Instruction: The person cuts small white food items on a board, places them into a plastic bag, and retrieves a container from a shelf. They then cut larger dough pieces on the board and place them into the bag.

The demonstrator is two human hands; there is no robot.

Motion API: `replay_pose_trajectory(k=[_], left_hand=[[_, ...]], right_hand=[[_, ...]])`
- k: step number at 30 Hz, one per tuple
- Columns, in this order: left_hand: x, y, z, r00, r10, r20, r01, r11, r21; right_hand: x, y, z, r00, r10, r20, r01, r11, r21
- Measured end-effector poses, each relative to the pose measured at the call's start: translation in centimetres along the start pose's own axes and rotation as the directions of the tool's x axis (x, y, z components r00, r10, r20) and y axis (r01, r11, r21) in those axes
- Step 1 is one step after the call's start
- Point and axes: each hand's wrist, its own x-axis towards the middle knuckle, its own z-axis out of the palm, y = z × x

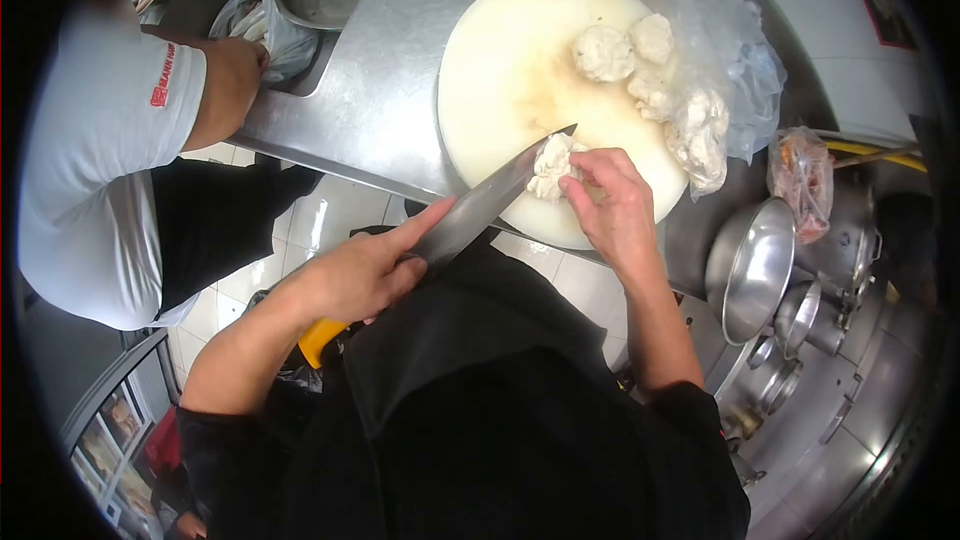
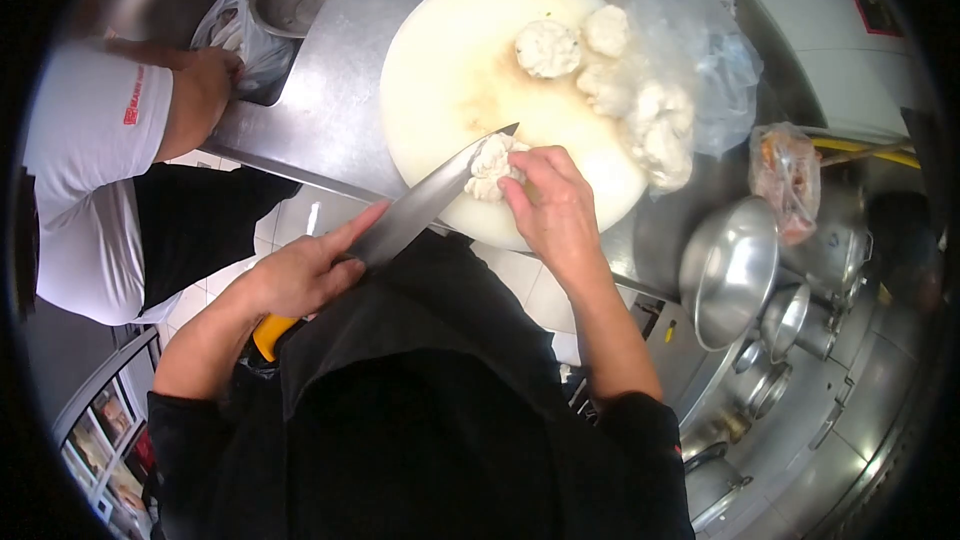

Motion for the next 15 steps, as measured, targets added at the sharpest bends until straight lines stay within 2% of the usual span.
replay_pose_trajectory(k=[6,9,12,13,15], left_hand=[[1.9,1.7,-0.1,0.997,-0.005,0.073,0.009,0.998,-0.058],[4.1,0.6,1.1,0.992,0.124,0.002,-0.124,0.992,-0.002],[5.1,1.5,1.5,0.994,0.111,0.005,-0.11,0.99,-0.094],[4.7,1.6,1.6,0.987,0.143,-0.067,-0.135,0.984,0.117],[3.7,2.3,1.4,0.952,0.244,-0.184,-0.115,0.844,0.524]], right_hand=[[0.0,0.1,-0.1,1.0,-0.017,-0.001,0.017,1.0,-0.012],[-0.1,0.4,0.0,0.999,-0.031,-0.019,0.031,0.999,0.011],[-0.5,1.5,0.2,0.995,-0.103,-0.02,0.102,0.995,-0.02],[-0.4,1.3,-0.3,0.998,-0.064,0.009,0.064,0.997,-0.032],[0.2,0.1,-1.9,0.998,0.01,0.056,-0.007,0.998,-0.058]])
